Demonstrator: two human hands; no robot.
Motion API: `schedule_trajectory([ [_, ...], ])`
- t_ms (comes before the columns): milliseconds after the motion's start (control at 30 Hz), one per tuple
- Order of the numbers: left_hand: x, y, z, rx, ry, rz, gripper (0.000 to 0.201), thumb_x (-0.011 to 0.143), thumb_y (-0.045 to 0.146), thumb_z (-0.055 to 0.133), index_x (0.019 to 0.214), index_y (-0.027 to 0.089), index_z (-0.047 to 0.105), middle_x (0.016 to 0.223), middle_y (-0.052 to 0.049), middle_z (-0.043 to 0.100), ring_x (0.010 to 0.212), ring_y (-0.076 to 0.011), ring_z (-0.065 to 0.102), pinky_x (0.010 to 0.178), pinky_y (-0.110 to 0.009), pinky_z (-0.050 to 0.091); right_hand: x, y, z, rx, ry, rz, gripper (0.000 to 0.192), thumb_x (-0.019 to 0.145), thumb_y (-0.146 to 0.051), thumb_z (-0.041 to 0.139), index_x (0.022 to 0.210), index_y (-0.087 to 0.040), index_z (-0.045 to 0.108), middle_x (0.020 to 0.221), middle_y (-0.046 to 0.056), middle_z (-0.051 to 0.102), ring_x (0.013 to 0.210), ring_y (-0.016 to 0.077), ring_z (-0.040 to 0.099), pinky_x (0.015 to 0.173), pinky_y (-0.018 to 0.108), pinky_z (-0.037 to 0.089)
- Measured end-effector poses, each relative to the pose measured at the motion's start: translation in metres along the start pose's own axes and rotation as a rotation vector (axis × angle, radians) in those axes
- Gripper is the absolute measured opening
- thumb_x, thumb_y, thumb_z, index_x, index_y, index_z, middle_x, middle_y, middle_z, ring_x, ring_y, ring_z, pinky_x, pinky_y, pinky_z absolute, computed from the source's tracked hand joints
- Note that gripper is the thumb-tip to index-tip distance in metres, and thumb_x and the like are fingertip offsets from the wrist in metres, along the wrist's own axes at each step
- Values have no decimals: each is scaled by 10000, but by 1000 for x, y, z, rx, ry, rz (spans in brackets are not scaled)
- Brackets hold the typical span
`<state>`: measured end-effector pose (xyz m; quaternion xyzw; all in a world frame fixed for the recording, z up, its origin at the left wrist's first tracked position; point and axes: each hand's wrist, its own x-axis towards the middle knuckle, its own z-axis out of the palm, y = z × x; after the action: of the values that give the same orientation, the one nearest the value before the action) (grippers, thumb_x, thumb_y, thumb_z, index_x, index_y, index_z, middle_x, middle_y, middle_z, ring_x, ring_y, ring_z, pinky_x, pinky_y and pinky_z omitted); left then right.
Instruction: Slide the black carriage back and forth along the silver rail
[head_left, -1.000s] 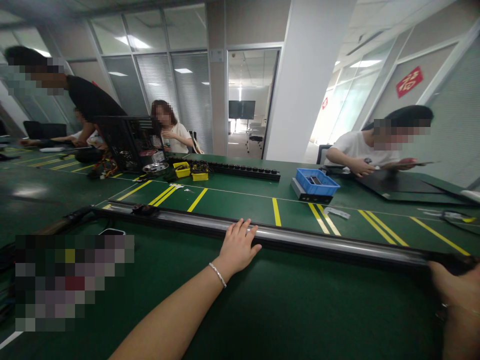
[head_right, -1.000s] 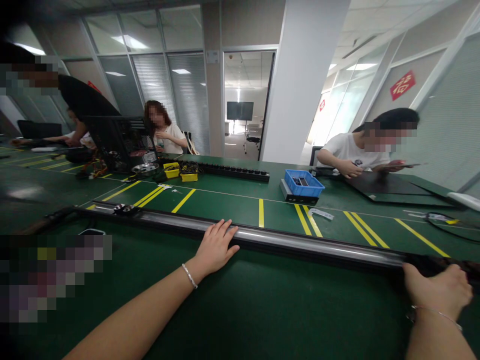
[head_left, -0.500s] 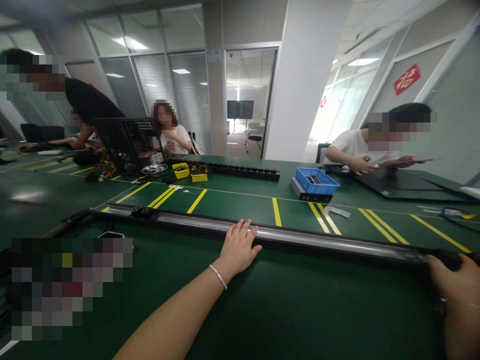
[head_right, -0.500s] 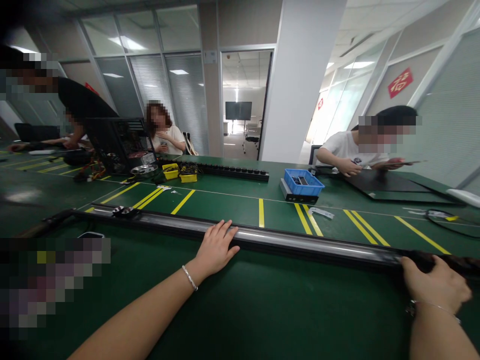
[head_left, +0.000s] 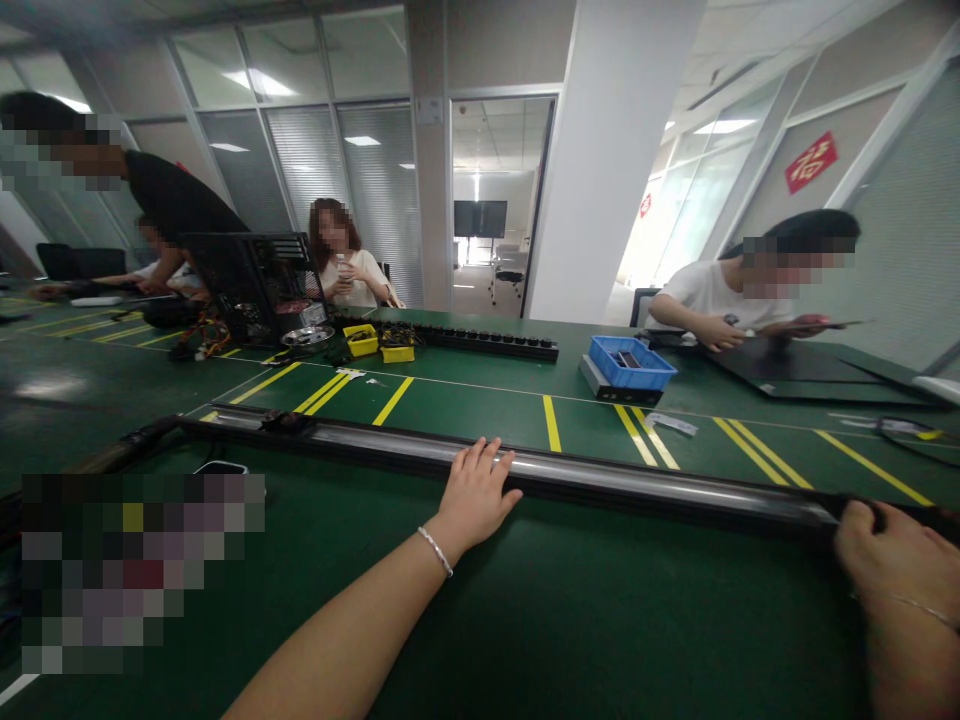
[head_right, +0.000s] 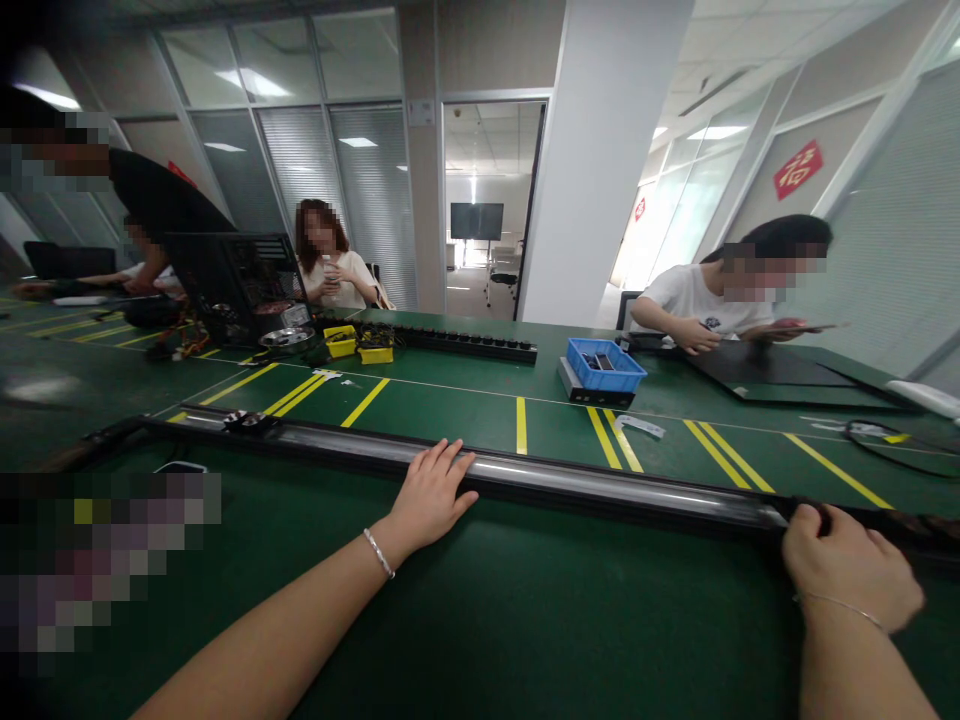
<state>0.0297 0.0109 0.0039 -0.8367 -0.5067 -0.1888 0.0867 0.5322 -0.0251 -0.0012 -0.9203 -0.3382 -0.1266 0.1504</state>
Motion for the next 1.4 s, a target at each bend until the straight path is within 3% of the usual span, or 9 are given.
schedule_trajectory([
  [167, -1, 0, 0, 6, 11, 9, 516, 880, 511, 391, 1326, 252, 403, 1420, -72, 373, 1320, -266, 269, 1054, -447, 247, -15, -20, -21, 32, -106, 137, 656, 787, -576, 217, 1255, -215, 502, 1123, 200, 549, 1062, 391, 497, 740, 482, 447],
  [433, -1, 0, -1, 3, -6, 1, 528, 873, 504, 410, 1338, 253, 385, 1425, -72, 365, 1325, -273, 258, 1055, -463, 242, -9, -14, -14, -36, -86, 51, 626, 789, -559, 232, 1206, -205, 536, 1063, 213, 571, 1013, 385, 525, 718, 471, 427],
  [767, -1, 0, -1, -6, -13, 1, 532, 867, 491, 432, 1341, 254, 378, 1434, -69, 353, 1330, -269, 249, 1064, -458, 230, -17, -25, -15, -80, -26, -16, 594, 780, -553, 272, 1133, -184, 577, 962, 218, 613, 915, 379, 570, 661, 430, 428],
  [1233, -1, 1, 1, 2, 7, 4, 536, 862, 478, 448, 1337, 239, 383, 1430, -77, 357, 1328, -273, 252, 1064, -456, 225, -18, -32, -22, -82, -139, -8, 568, 732, -539, 335, 1128, -196, 554, 882, 203, 623, 869, 358, 594, 649, 399, 429],
  [1400, -1, 0, 0, 2, -6, 2, 538, 860, 472, 451, 1341, 244, 376, 1432, -73, 355, 1329, -269, 250, 1065, -453, 227, -20, -34, -25, -78, -127, -34, 571, 750, -582, 297, 1083, -202, 564, 829, 179, 622, 846, 359, 601, 644, 402, 447],
])
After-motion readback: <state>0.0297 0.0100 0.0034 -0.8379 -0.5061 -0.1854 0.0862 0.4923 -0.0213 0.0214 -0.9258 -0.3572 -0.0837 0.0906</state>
